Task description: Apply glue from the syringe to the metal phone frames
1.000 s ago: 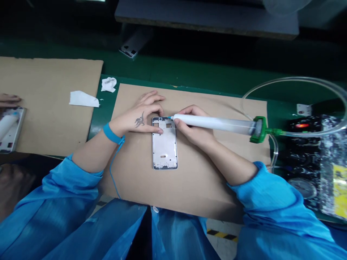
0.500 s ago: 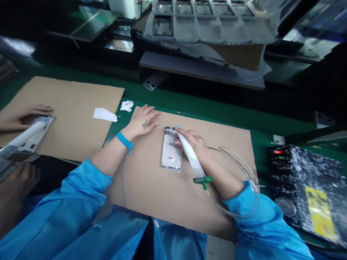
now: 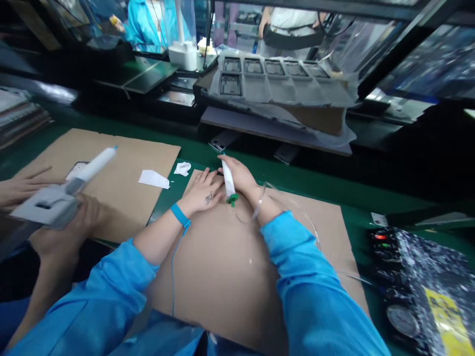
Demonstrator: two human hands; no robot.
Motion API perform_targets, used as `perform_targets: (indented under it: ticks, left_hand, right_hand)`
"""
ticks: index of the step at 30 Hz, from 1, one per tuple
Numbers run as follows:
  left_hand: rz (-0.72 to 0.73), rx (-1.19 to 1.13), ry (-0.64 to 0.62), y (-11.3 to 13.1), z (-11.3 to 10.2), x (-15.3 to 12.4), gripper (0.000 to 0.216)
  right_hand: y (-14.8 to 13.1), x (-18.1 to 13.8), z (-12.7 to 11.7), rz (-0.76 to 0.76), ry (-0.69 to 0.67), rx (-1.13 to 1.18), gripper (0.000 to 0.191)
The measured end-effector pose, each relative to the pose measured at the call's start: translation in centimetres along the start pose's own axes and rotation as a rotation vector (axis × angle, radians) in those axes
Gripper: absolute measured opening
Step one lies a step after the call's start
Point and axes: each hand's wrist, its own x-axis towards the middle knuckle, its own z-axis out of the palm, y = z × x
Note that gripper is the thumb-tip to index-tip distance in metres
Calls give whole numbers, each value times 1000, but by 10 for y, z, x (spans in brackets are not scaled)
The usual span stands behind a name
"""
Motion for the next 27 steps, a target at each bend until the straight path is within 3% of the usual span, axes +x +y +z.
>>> perform_targets:
  ticks: [3,6,12,17,22,27]
  left_hand:
    - [7,16,1,-1,0,-1,54]
    - [13,23,5,-3,1,-1,50]
    - [-12,11,14,-2,-2,-1,65]
    - [-1,-11,11,-5,-5,2,64]
    - [-3,-48,74,-8,-6,4,59]
    - [-94,-124,222,-19,-11,13,48]
  right_hand:
    - [-4,44,10,47,15,-22,62]
    - [-5,63,11,143,29,-75,66]
    - [4,45,0,419,177,-199,92]
    - [27,31,-17,494,281,-192,67]
    - [42,-4,-36,395,389,-80,68]
    - [42,-90,-48,221,406,32,71]
